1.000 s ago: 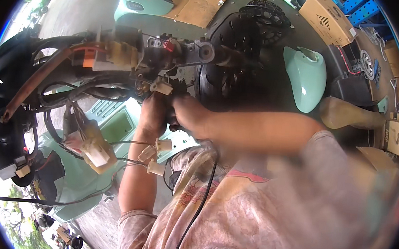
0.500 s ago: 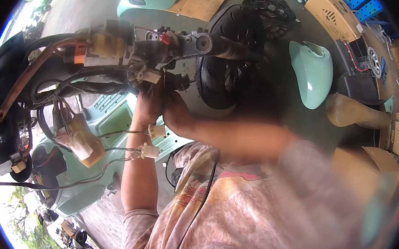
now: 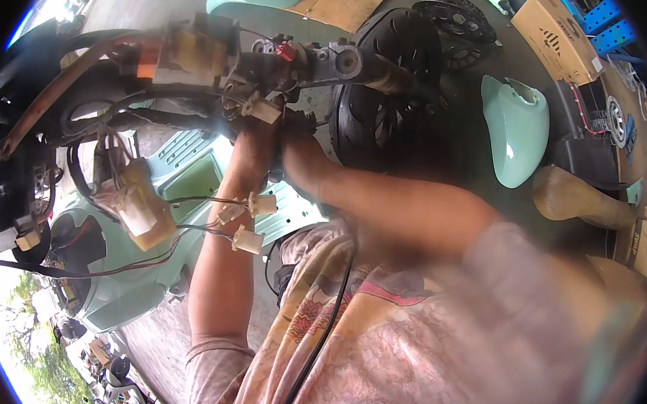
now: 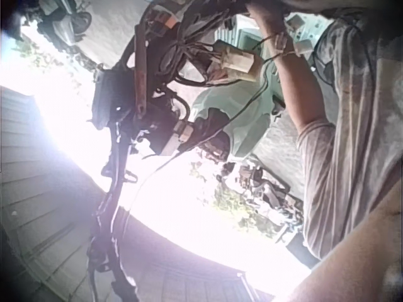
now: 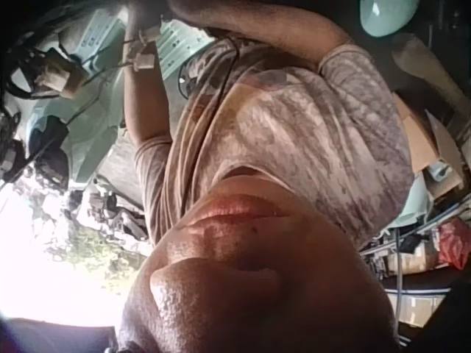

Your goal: The person uses a wrench to work on the electrical wiring and internal components under the front cowl of a light green scooter. They manipulate various wires and connectors by hand while accessing the assembly inside the frame.

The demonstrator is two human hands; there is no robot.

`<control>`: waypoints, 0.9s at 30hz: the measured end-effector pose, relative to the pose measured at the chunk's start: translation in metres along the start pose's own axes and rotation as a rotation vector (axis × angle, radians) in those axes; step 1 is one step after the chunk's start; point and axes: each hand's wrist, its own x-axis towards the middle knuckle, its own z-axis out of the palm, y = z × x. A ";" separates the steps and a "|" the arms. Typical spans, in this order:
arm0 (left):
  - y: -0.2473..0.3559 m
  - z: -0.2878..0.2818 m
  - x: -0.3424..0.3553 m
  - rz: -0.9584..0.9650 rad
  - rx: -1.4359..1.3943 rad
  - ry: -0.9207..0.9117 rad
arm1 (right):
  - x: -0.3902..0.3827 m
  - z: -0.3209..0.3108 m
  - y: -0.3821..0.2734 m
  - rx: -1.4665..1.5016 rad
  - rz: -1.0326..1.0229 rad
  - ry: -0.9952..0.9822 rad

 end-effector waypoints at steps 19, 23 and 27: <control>0.047 0.033 -0.023 0.158 0.389 0.154 | -0.024 -0.035 -0.029 0.242 0.339 -0.143; 0.040 0.006 -0.012 -0.078 0.233 0.044 | -0.002 0.003 0.023 0.303 0.036 -0.048; 0.044 0.002 -0.016 0.221 0.559 0.054 | 0.000 0.012 0.020 0.222 0.005 -0.005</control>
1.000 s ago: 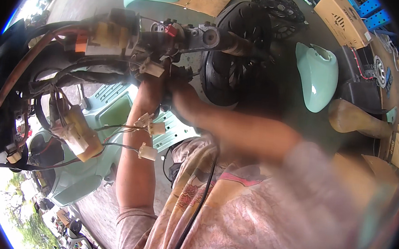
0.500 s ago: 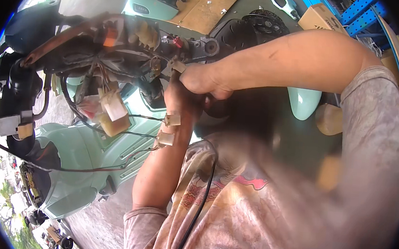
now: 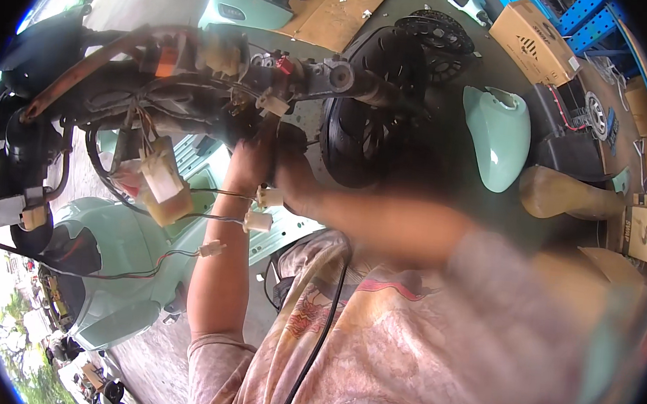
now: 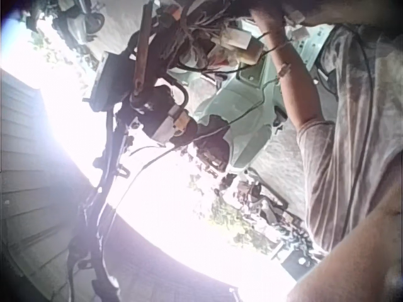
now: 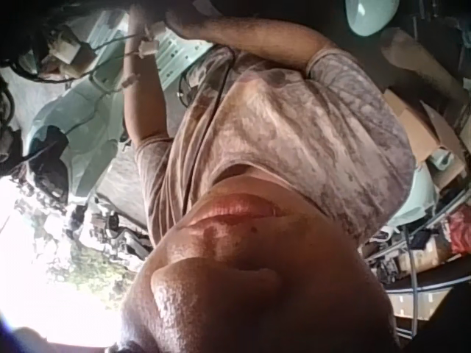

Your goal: The person uses a wrench to work on the electrical wiring and internal components under the front cowl of a light green scooter. They manipulate various wires and connectors by hand while accessing the assembly inside the frame.

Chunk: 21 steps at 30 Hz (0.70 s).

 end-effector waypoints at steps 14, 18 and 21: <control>-0.010 0.022 0.016 -0.158 -0.332 0.095 | -0.016 -0.009 -0.045 -0.340 0.099 0.047; 0.057 0.010 0.021 -0.316 -0.424 0.045 | 0.002 -0.054 -0.085 -0.177 0.532 -0.146; 0.065 0.029 0.013 -0.373 -0.597 0.220 | 0.009 -0.047 -0.117 -0.467 0.639 -0.312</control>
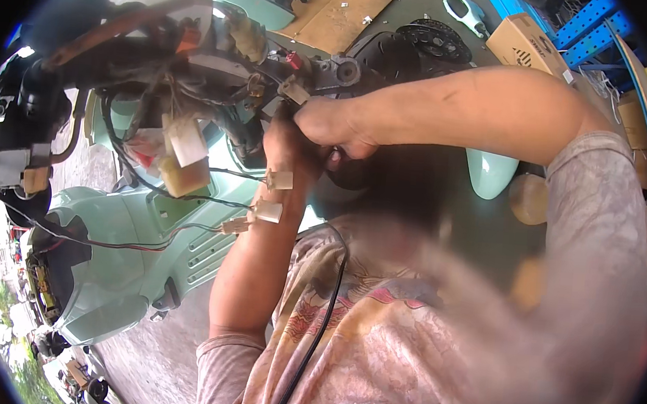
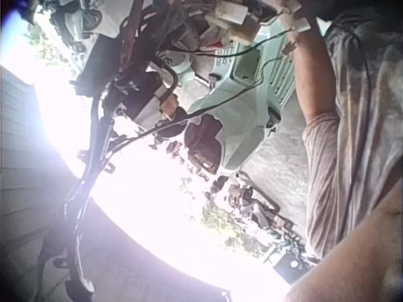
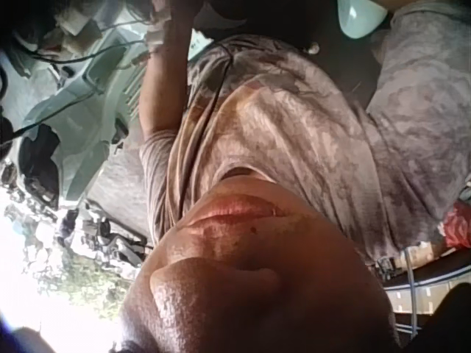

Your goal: The person uses a wrench to work on the electrical wiring and internal components under the front cowl of a light green scooter. They manipulate various wires and connectors by hand while accessing the assembly inside the frame.

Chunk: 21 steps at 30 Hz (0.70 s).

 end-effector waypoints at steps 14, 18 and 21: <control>-0.012 -0.052 -0.018 0.229 0.222 -0.078 | 0.082 0.075 0.067 0.352 -0.892 0.376; -0.008 -0.057 -0.019 0.521 0.445 -0.139 | 0.088 0.075 0.071 0.495 -0.963 0.280; -0.011 -0.061 -0.007 0.525 0.503 -0.179 | 0.101 0.077 0.075 0.346 -1.099 0.399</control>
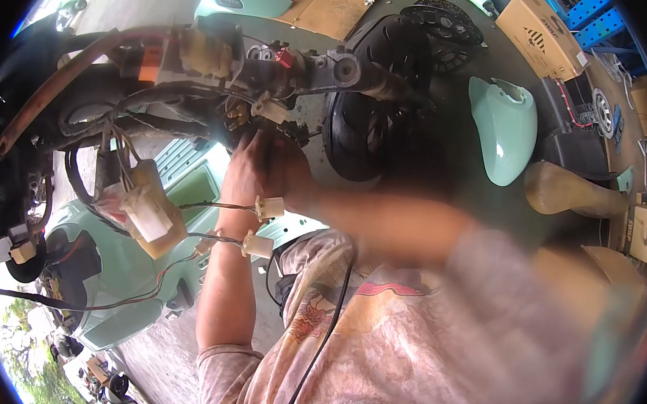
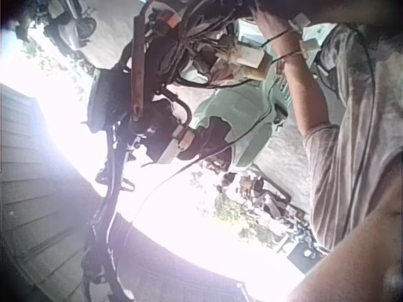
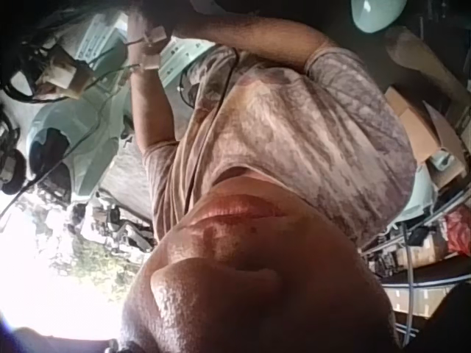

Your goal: The person uses a wrench to work on the electrical wiring and internal components under the front cowl of a light green scooter. They manipulate various wires and connectors by hand while accessing the assembly inside the frame.

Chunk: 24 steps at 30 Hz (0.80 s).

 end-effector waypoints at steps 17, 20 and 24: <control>0.044 -0.005 0.031 -0.234 -0.187 -0.070 | 0.058 -0.046 -0.141 -0.371 1.152 -0.217; 0.020 0.002 0.006 0.038 -0.139 0.109 | 0.036 -0.031 -0.149 -0.135 1.044 -0.184; 0.015 0.008 -0.009 0.005 -0.245 0.056 | 0.002 -0.034 -0.096 -0.042 0.742 -0.071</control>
